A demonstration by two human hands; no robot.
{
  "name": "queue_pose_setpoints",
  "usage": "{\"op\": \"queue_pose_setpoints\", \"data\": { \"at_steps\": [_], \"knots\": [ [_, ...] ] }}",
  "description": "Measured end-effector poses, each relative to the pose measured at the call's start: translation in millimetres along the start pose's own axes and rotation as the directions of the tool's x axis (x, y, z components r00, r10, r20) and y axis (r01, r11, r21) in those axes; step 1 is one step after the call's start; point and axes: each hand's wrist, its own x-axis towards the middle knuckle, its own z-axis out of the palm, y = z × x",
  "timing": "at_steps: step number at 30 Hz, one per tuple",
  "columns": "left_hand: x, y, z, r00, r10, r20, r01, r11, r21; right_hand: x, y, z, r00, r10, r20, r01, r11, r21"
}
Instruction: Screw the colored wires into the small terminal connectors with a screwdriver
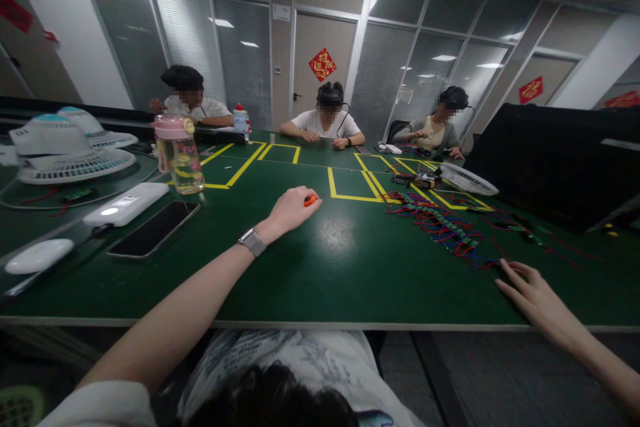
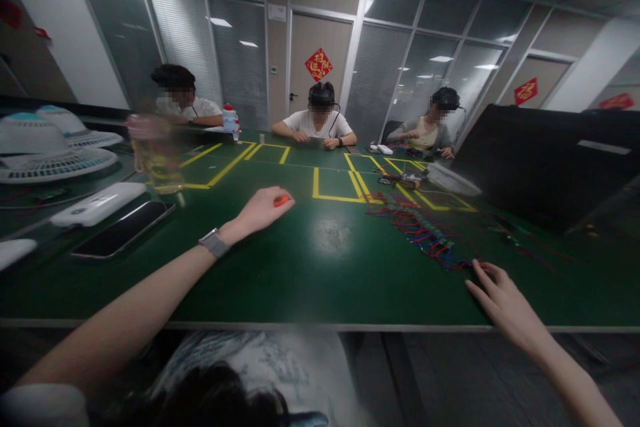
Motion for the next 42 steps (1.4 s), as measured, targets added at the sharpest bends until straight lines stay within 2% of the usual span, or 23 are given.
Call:
{"op": "queue_pose_setpoints", "data": {
  "at_steps": [20,24,34,42],
  "knots": [
    [-2,3,-2.3,0.999,-0.017,0.038,0.018,1.000,-0.008,27,-21,2,0.994,0.051,0.093,-0.043,0.996,-0.084],
    [-2,3,-2.8,0.999,-0.010,0.037,0.010,1.000,-0.006,28,-26,-1,0.997,0.038,0.069,-0.035,0.999,-0.041],
    [0,1,0.1,1.000,-0.008,0.029,0.007,1.000,0.023,28,-27,-1,0.994,0.048,0.098,-0.057,0.995,0.084],
    [-1,4,-2.1,0.999,-0.020,0.037,0.020,1.000,0.016,27,-25,3,0.997,-0.019,0.076,0.014,0.998,0.067]
  ]
}}
